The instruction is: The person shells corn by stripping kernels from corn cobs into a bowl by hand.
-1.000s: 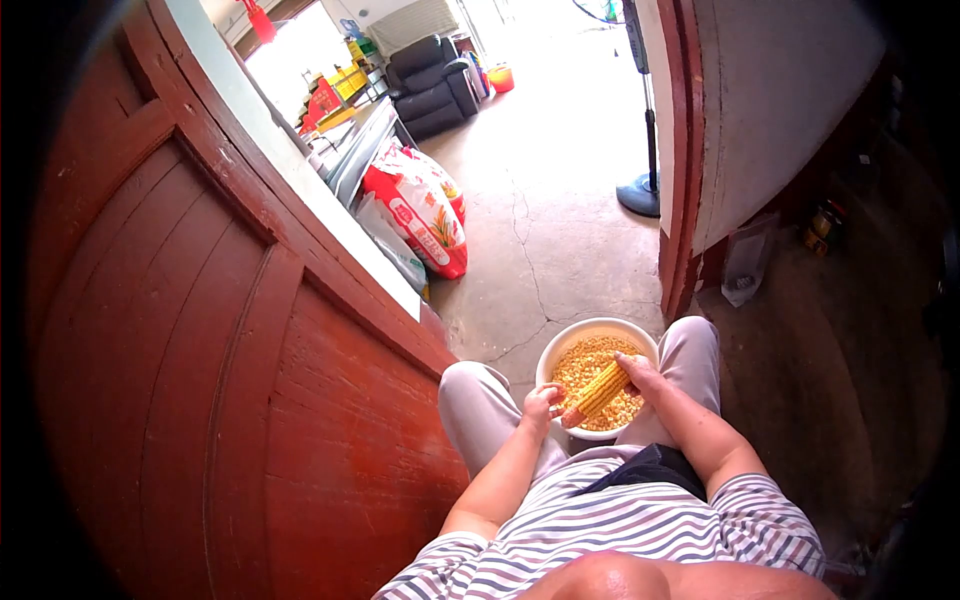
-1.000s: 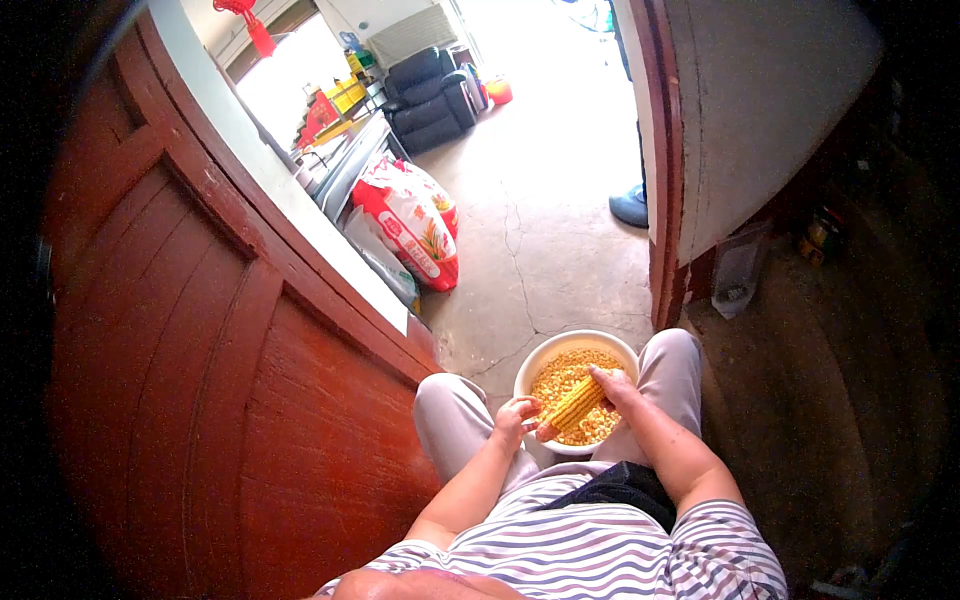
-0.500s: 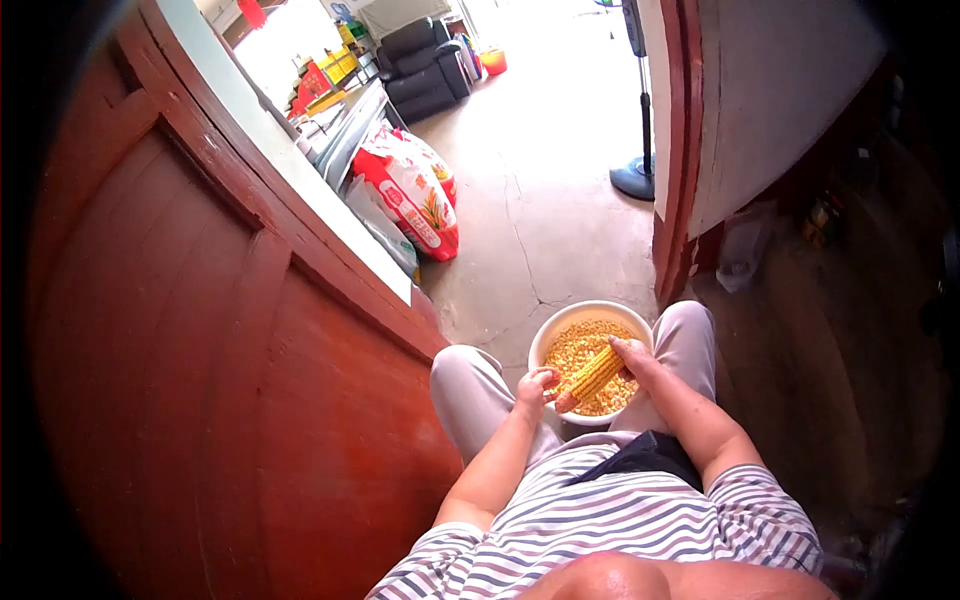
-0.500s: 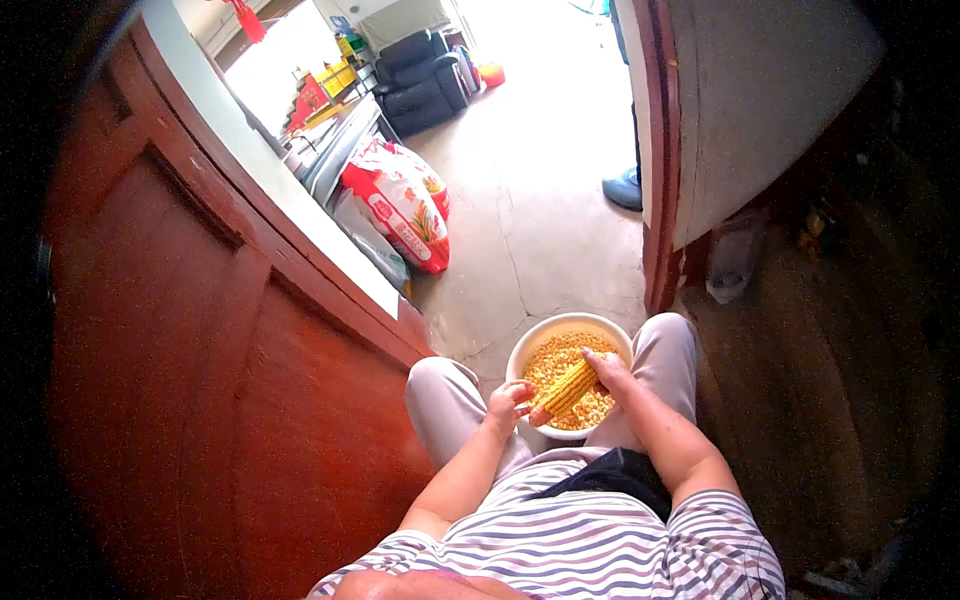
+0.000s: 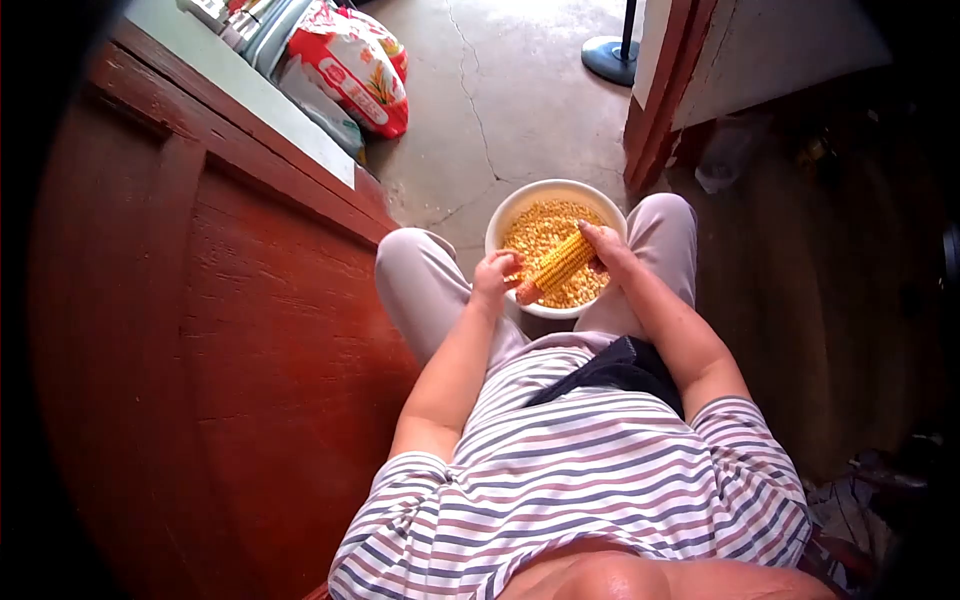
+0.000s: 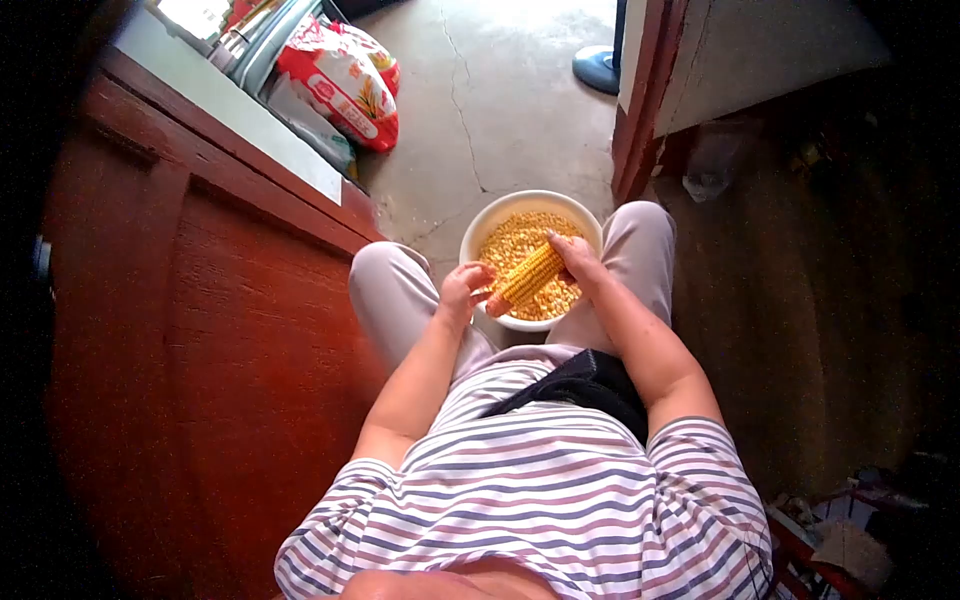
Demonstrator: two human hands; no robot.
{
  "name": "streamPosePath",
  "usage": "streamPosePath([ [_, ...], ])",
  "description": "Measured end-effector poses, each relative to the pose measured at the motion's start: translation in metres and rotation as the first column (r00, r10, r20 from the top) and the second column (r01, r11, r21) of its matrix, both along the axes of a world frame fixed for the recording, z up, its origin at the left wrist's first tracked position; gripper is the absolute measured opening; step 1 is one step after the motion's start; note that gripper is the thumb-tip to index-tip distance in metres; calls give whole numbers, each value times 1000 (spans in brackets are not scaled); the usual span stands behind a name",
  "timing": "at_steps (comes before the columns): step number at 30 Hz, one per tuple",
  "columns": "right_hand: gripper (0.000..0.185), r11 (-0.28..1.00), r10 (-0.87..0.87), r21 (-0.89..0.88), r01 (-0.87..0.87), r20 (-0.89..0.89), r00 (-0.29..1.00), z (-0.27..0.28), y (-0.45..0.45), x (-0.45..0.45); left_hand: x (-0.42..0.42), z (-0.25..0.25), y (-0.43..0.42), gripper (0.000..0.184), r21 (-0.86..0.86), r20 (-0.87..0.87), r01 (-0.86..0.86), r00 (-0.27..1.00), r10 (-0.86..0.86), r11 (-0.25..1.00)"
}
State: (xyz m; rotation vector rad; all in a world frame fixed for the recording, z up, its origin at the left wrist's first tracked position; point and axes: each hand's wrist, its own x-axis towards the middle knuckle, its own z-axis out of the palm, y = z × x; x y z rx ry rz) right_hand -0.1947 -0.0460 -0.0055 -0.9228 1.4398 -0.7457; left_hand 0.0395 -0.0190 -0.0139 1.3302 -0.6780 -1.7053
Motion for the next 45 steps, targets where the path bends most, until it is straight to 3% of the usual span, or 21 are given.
streamPosePath([
  [4, 47, 999, 41, -31, -39, 66, 997, -12, -2, -3, -1, 3, 1, 18, 3, -16, -5, 1000, 5, 1000],
  [13, 47, 1000, 30, 4, -30, -26, 999, -1, -1, 0, 0, 9, 1, 20, 7, -19, 20, 1000, -20, 1000],
  [22, 46, 999, 48, -7, -48, 65, 997, -3, -1, -3, 0, 2, -1, 23, 30, -19, 40, 999, -40, 999],
  [30, 48, 999, 30, 15, -30, 46, 999, -7, -2, -3, -4, 7, 0, 43, 48, 8, 51, 999, -51, 998],
  [40, 50, 1000, 31, 6, -31, 30, 999, -11, -2, -4, -4, 6, 1, 41, 57, -3, 51, 999, -51, 997],
  [45, 44, 1000, 12, 9, -12, -16, 1000, -3, 1, 0, -3, 1, 0, 25, 26, -7, 61, 998, -61, 998],
])
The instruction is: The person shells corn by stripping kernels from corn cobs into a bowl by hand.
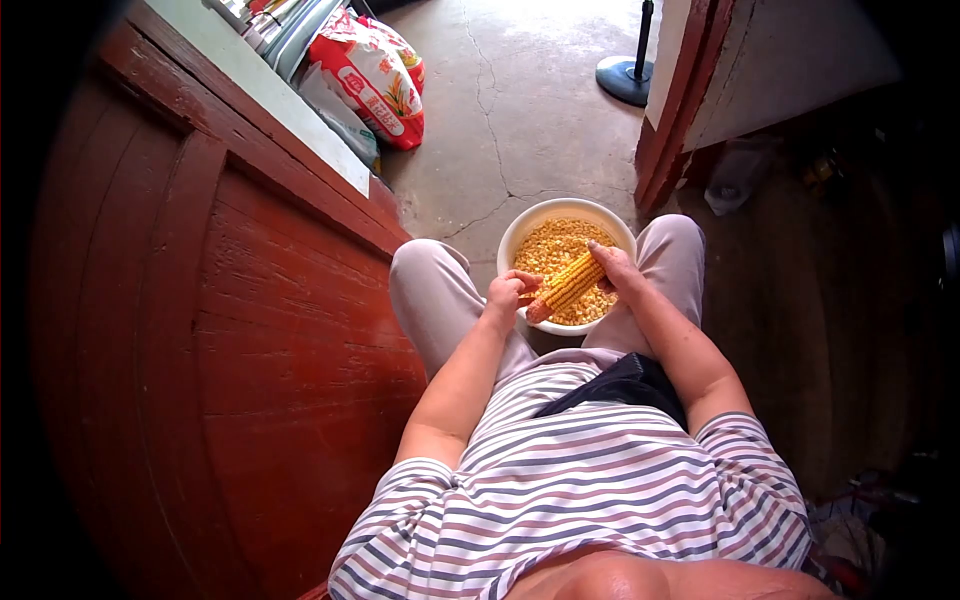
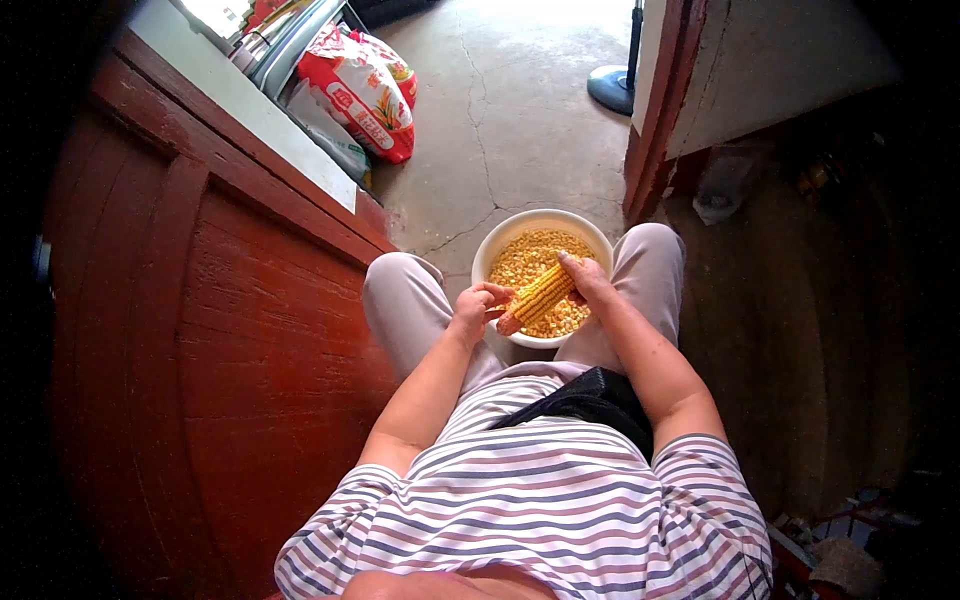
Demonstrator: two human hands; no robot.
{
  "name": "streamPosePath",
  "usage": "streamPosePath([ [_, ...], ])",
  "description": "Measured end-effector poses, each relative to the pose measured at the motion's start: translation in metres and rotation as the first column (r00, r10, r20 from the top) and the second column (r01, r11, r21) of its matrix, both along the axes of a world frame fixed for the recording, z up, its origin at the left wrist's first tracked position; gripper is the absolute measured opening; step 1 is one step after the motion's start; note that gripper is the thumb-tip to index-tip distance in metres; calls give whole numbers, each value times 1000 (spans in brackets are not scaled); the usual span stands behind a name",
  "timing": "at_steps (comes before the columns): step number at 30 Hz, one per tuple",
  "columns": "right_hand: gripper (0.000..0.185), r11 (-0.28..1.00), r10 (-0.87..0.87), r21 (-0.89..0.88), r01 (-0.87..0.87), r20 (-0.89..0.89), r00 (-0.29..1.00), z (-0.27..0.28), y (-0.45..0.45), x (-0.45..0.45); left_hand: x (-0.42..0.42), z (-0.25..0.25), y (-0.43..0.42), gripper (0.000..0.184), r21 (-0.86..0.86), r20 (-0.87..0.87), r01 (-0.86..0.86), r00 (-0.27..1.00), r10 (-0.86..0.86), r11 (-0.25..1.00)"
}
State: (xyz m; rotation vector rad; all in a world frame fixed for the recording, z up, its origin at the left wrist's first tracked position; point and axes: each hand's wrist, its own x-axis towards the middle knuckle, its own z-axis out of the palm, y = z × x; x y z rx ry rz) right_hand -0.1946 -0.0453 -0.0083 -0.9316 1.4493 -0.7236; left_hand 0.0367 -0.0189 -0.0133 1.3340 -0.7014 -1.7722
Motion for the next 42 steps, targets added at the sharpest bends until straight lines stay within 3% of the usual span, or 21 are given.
streamPosePath([
  [9, 45, 1000, 27, -12, -27, 24, 999, -3, -1, -1, 1, 2, 0, 17, -45, -13, -57, 998, 57, 997],
  [34, 46, 999, 12, -35, -11, 27, 1000, 3, 2, 1, 4, 2, -2, 20, -40, -75, -125, 990, 122, 991],
  [42, 44, 1000, 26, -20, -24, 103, 994, 0, 0, -1, 4, 4, -3, 20, -35, -113, -140, 984, 135, 990],
])
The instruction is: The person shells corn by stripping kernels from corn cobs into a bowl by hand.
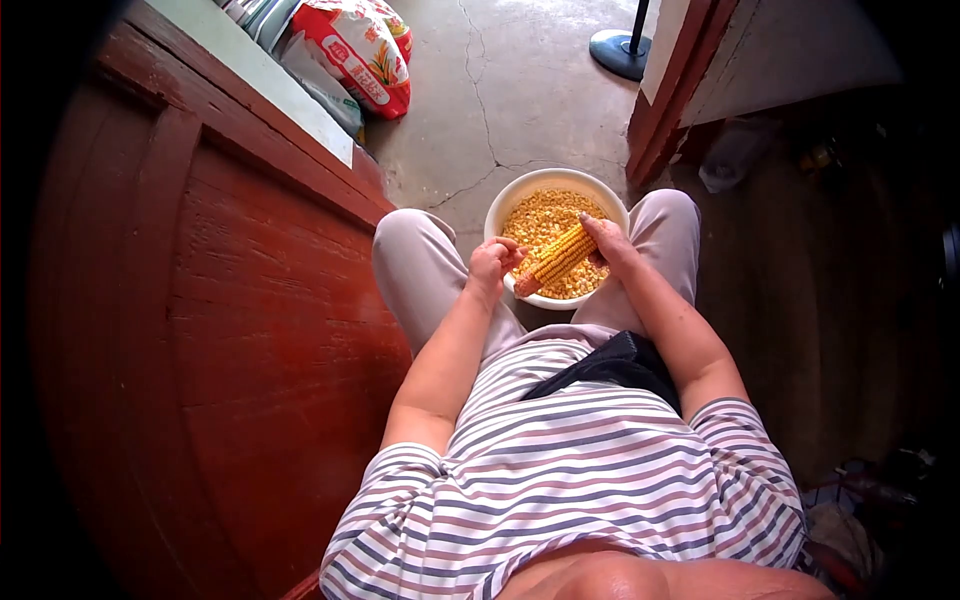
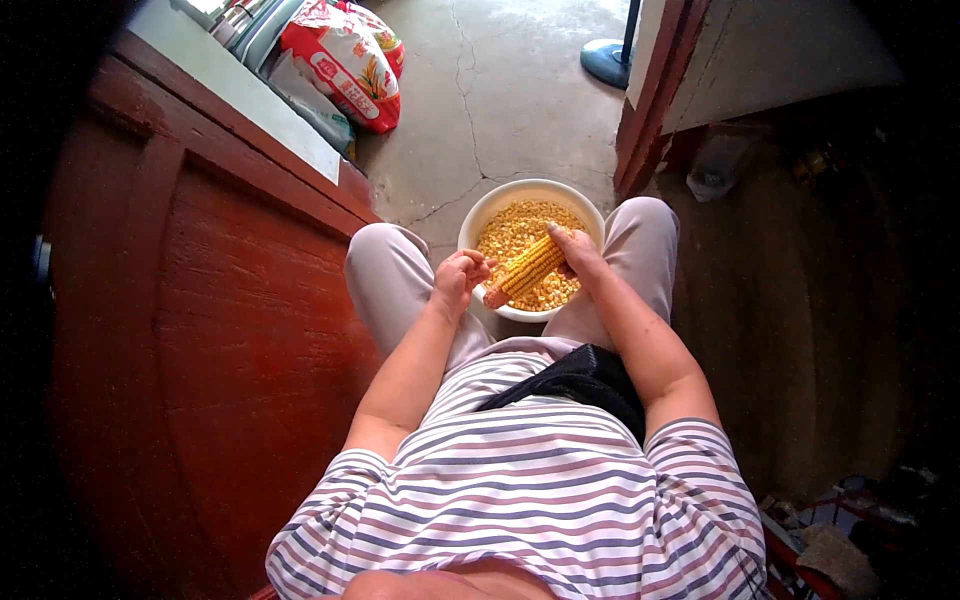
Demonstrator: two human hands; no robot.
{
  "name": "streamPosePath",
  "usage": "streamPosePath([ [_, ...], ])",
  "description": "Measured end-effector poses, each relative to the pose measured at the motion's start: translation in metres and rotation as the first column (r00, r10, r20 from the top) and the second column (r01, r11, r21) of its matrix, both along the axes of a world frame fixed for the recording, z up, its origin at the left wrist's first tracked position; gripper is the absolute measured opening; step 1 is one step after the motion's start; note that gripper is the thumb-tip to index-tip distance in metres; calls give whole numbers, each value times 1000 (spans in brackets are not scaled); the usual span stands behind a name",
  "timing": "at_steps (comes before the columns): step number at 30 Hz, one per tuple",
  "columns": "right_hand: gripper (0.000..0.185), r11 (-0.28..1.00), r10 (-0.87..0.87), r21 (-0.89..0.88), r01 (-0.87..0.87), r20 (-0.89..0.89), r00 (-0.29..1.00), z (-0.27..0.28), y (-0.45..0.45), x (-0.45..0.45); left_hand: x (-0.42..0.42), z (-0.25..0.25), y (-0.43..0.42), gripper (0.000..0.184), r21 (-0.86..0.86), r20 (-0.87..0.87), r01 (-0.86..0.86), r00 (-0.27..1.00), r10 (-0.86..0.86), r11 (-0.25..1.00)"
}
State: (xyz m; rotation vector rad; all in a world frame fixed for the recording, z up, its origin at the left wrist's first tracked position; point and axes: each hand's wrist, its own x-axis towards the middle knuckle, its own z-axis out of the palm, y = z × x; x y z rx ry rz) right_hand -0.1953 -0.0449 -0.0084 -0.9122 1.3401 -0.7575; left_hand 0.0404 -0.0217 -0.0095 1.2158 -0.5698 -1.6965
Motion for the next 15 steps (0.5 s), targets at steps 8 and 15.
streamPosePath([
  [8, 46, 1000, 7, 5, -7, -26, 1000, 7, 2, 2, -1, 5, 0, 20, 17, -65, -41, 997, 42, 999],
  [15, 49, 1000, 29, 10, -29, -38, 999, -2, -1, -2, 2, 2, -1, 19, 10, -54, -10, 998, 11, 1000],
])
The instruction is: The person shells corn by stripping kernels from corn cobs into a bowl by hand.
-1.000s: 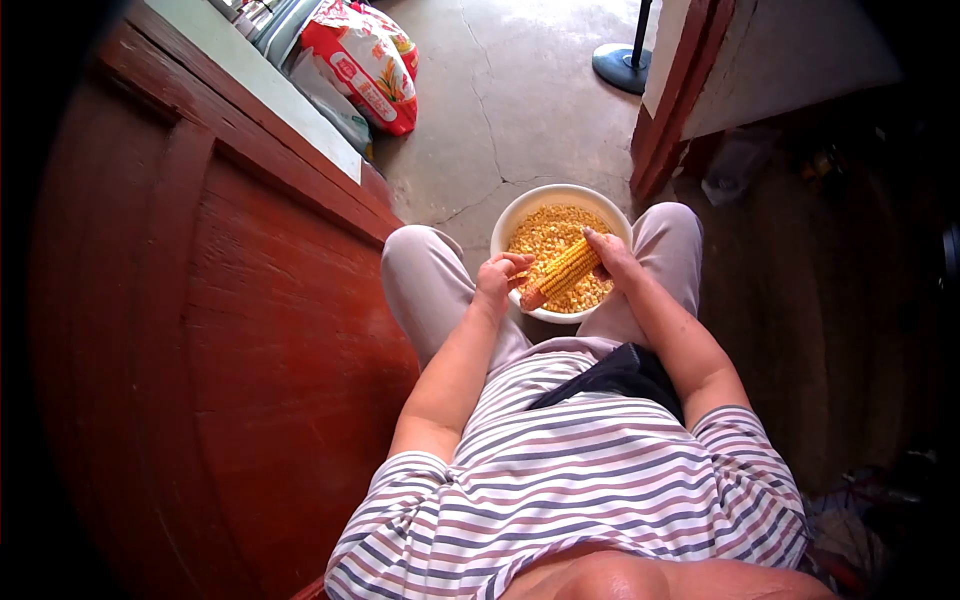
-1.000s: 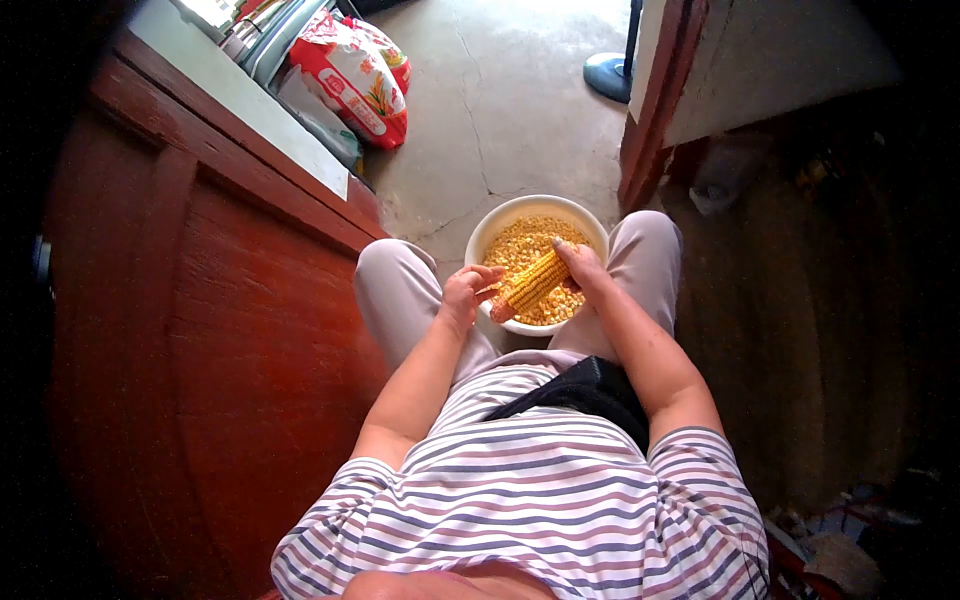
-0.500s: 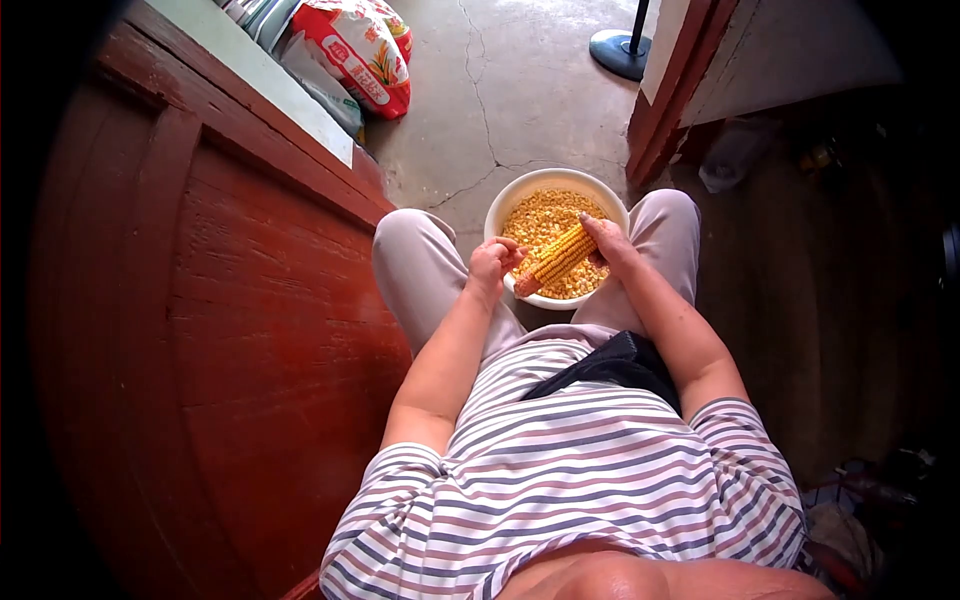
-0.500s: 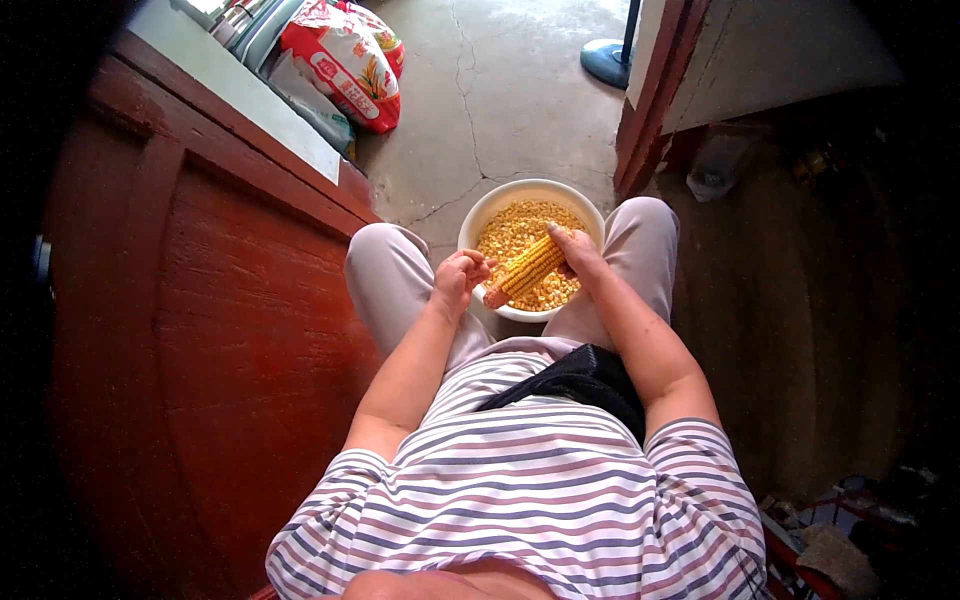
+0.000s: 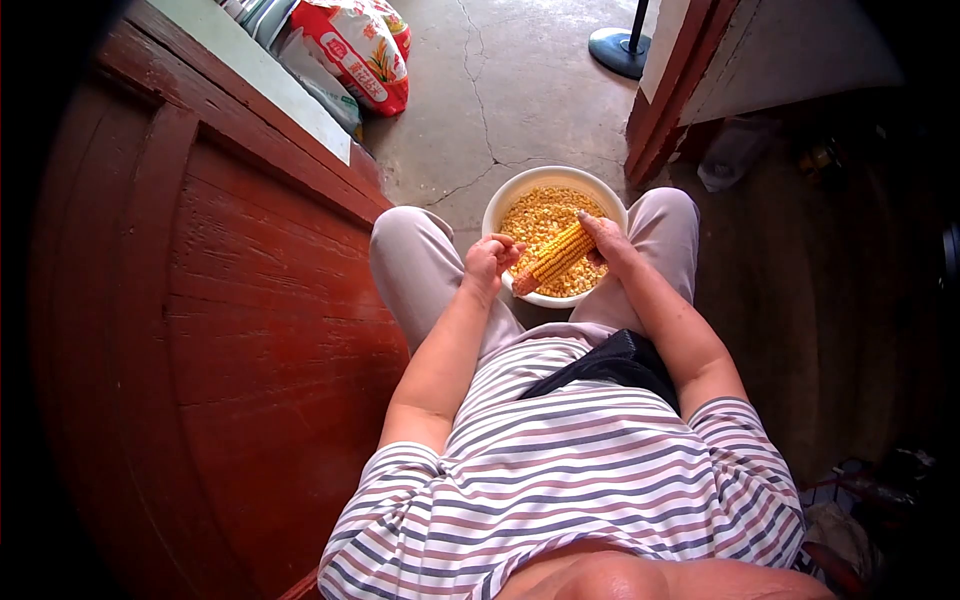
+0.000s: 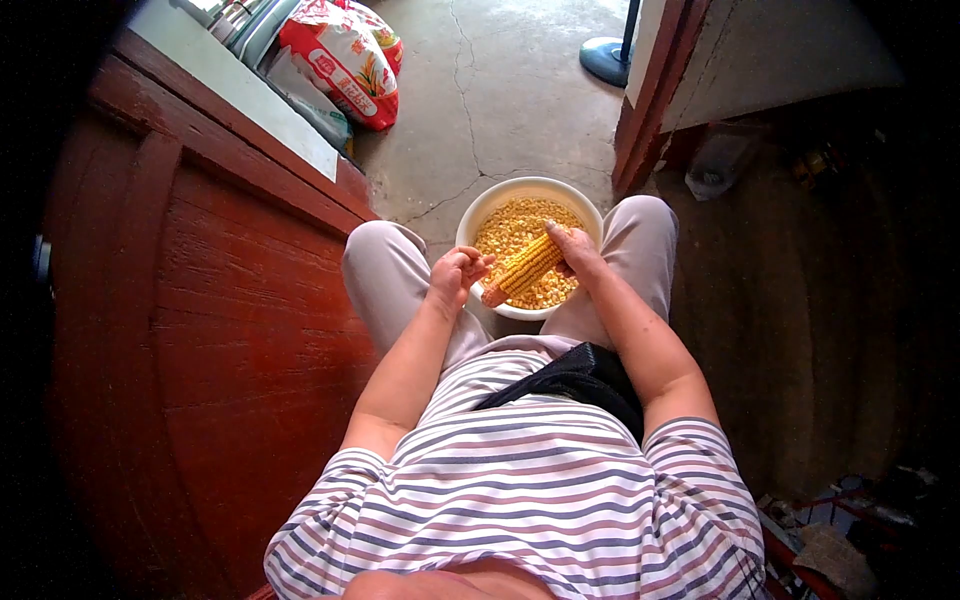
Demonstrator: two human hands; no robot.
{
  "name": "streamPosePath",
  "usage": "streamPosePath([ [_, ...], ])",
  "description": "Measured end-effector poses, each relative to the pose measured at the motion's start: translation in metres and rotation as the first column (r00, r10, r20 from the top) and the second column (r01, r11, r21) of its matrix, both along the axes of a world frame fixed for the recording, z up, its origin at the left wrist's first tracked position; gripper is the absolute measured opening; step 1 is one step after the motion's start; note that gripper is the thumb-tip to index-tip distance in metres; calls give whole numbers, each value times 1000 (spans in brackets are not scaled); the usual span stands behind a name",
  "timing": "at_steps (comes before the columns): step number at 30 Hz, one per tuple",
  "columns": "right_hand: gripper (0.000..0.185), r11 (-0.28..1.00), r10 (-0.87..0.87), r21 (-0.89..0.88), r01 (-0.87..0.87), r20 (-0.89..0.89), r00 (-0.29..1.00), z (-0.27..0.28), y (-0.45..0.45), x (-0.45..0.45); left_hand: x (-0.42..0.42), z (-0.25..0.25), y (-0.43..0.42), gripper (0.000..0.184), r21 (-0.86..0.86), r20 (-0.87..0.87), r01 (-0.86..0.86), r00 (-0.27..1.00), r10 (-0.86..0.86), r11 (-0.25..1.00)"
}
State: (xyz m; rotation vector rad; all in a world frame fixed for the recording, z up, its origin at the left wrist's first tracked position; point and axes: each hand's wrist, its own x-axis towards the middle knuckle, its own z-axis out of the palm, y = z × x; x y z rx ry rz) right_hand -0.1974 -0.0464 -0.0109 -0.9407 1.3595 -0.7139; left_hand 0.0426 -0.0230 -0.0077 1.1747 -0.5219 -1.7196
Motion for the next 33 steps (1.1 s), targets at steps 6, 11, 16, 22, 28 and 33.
streamPosePath([
  [6, 48, 1000, -12, 12, 12, 6, 1000, -5, -1, 1, 0, 0, 0, 19, -10, -16, -5, 1000, 5, 1000],
  [11, 45, 1000, -28, 1, 28, -2, 1000, -1, 1, 2, 1, 2, 0, 19, 0, -42, -12, 999, 12, 1000],
  [16, 45, 1000, -20, 0, 20, 0, 1000, -1, 1, 2, 3, -6, -2, 19, 15, -101, -27, 994, 29, 1000],
  [22, 45, 999, -36, -9, 36, 1, 999, 6, 3, 4, 4, -9, -4, 18, 21, -154, -32, 988, 35, 999],
  [28, 45, 1000, -28, 5, 28, 18, 999, 6, 4, 3, 3, -7, -3, 17, 29, -161, -38, 986, 42, 999],
  [33, 45, 999, -44, -2, 44, 24, 999, 4, 2, 4, 2, -3, -2, 17, 27, -152, -28, 988, 32, 999],
])
